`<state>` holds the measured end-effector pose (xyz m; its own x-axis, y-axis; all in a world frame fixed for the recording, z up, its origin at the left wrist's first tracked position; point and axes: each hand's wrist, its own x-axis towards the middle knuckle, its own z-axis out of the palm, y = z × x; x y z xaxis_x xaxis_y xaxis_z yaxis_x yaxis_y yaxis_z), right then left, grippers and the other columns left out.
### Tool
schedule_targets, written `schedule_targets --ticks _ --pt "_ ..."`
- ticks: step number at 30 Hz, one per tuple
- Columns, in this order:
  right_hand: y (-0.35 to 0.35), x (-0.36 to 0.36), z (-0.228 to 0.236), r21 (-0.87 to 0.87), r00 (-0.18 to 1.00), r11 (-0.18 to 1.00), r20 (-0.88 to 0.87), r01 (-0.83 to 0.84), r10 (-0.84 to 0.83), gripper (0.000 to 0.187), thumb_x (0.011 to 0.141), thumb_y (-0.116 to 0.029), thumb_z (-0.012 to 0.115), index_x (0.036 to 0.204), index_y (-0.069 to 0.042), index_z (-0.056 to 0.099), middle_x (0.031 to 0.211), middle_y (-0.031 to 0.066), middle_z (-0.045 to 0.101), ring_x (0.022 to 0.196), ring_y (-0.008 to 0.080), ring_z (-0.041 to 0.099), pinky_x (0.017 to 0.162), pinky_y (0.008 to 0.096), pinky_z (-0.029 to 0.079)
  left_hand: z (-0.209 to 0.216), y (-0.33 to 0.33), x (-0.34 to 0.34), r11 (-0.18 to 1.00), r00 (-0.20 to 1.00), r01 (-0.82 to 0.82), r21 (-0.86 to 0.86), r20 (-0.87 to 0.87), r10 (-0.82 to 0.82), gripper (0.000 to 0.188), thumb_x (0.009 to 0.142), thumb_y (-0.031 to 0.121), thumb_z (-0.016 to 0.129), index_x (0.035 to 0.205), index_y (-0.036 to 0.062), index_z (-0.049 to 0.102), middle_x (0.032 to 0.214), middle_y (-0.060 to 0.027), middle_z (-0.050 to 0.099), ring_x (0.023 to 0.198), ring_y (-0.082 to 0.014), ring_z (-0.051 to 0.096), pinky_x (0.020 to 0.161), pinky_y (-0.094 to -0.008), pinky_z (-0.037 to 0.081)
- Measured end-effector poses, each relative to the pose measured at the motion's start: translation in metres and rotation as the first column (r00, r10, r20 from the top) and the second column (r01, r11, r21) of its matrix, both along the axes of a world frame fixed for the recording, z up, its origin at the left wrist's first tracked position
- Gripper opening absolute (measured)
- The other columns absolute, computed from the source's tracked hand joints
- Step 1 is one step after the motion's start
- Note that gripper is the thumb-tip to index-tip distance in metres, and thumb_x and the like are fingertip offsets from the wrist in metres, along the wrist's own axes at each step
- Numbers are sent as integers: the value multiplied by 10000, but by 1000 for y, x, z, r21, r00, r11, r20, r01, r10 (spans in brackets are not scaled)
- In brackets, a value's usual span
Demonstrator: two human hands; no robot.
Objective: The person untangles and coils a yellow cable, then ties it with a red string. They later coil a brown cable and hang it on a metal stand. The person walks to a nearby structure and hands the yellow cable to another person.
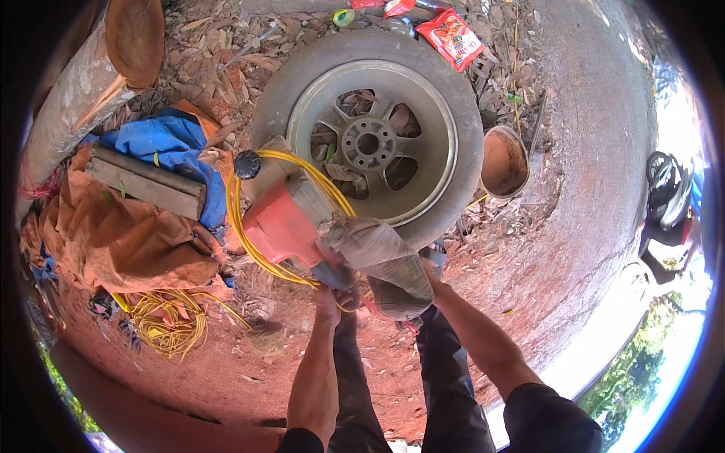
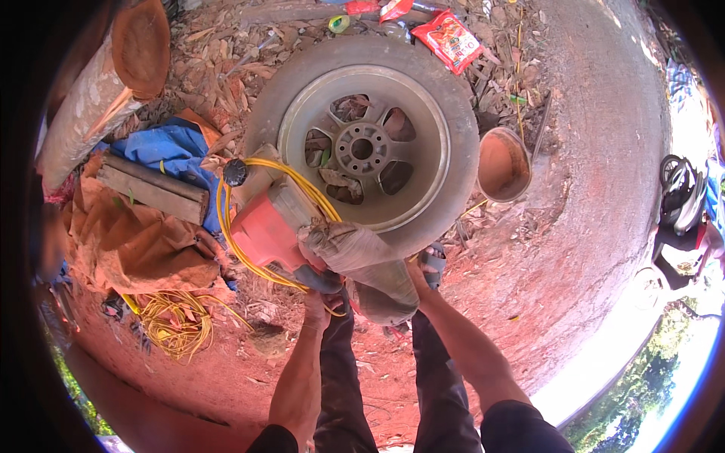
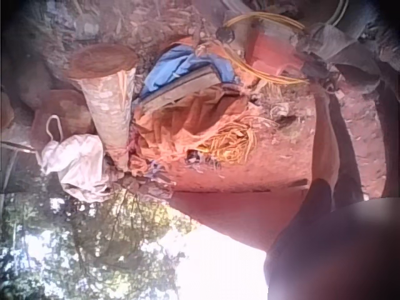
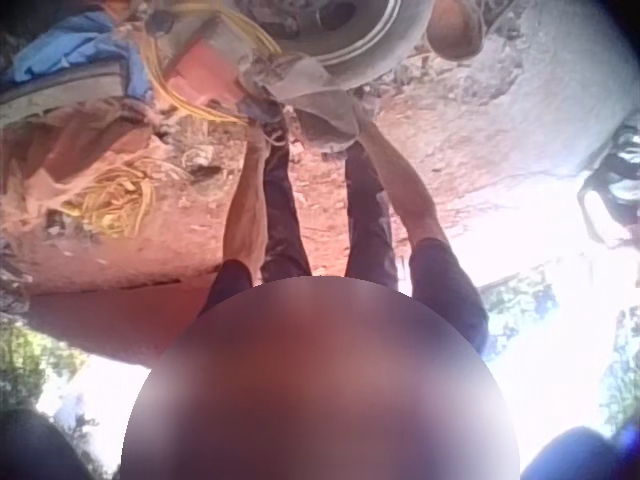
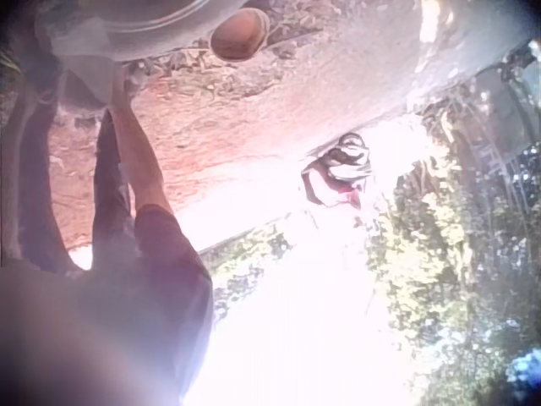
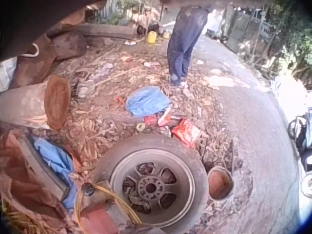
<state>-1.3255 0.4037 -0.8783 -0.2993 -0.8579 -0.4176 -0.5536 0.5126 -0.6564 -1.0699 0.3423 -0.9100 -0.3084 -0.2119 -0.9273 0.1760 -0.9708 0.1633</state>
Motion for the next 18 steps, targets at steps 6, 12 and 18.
schedule_targets --ticks 6,12,18 --pt "-38 30 -5 189 951 945 108 266 -289 466 896 -317 624 1291 -77 568 1213 198 635 1125 390 605 947 453 493 29 -14 10 951 941 308 -31 154 -300 547 869 523 682 1257 156 564 1079 -37 672 911 -176 686 705 -344 570" --pt "48 -1 39 444 972 881 81 162 -219 471 890 -340 624 1284 -87 577 1207 212 650 1115 395 622 954 463 494 100 -33 37 758 731 649 -58 324 -601 555 852 476 746 1214 81 600 947 -53 677 870 -164 679 722 -338 544" --pt "125 -47 82 700 996 713 39 33 -84 429 892 -320 593 1254 -90 615 1165 196 686 1122 376 641 957 502 502 223 -1 -32 15 159 954 -298 465 -871 341 839 418 757 971 103 742 1004 -85 716 912 -200 704 784 -337 548"
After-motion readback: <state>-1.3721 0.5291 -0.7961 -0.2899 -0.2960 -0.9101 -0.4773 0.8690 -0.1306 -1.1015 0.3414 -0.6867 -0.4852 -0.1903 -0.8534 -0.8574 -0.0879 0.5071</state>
